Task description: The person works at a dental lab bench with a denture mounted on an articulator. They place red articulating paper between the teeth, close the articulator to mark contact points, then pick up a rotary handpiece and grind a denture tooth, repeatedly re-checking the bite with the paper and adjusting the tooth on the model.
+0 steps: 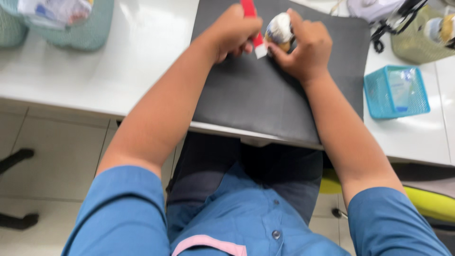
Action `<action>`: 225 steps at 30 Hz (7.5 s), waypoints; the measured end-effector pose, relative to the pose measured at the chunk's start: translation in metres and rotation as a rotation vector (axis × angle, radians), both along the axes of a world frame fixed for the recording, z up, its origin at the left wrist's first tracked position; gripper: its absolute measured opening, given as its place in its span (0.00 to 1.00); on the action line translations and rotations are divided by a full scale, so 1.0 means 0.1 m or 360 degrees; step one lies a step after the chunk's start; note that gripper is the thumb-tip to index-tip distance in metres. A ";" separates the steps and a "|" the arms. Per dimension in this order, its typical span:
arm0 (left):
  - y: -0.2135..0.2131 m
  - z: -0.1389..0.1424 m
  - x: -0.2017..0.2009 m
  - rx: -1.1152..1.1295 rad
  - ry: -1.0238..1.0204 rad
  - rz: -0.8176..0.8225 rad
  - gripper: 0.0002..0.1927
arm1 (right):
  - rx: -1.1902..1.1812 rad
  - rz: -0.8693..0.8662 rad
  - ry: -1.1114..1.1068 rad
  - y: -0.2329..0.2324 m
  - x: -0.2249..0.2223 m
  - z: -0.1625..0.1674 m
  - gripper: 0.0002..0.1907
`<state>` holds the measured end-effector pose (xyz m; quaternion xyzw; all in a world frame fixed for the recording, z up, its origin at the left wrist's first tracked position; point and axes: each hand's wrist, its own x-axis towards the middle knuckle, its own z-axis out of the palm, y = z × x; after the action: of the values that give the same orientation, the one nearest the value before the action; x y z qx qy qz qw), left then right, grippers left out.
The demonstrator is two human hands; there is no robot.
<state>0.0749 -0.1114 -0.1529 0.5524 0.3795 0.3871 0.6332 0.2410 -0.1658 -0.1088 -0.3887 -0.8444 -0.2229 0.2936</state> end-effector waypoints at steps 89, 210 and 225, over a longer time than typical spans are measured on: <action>0.15 -0.32 0.15 -0.0342 0.0261 -0.0065 0.30 | -0.1086 0.0380 0.0607 0.55 0.79 -0.41 0.36; 0.59 -0.34 0.17 0.1115 0.1263 -0.0092 0.18 | -0.0941 0.0212 0.0361 0.71 0.74 -0.33 0.28; 0.61 -0.32 0.20 0.1081 0.1336 -0.0112 0.20 | -0.0931 0.0213 0.0378 0.71 0.76 -0.33 0.30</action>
<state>0.0954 -0.0508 -0.1847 0.8456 0.4347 0.2124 0.2256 0.3167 -0.0944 -0.1413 -0.4235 -0.8562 0.0959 0.2798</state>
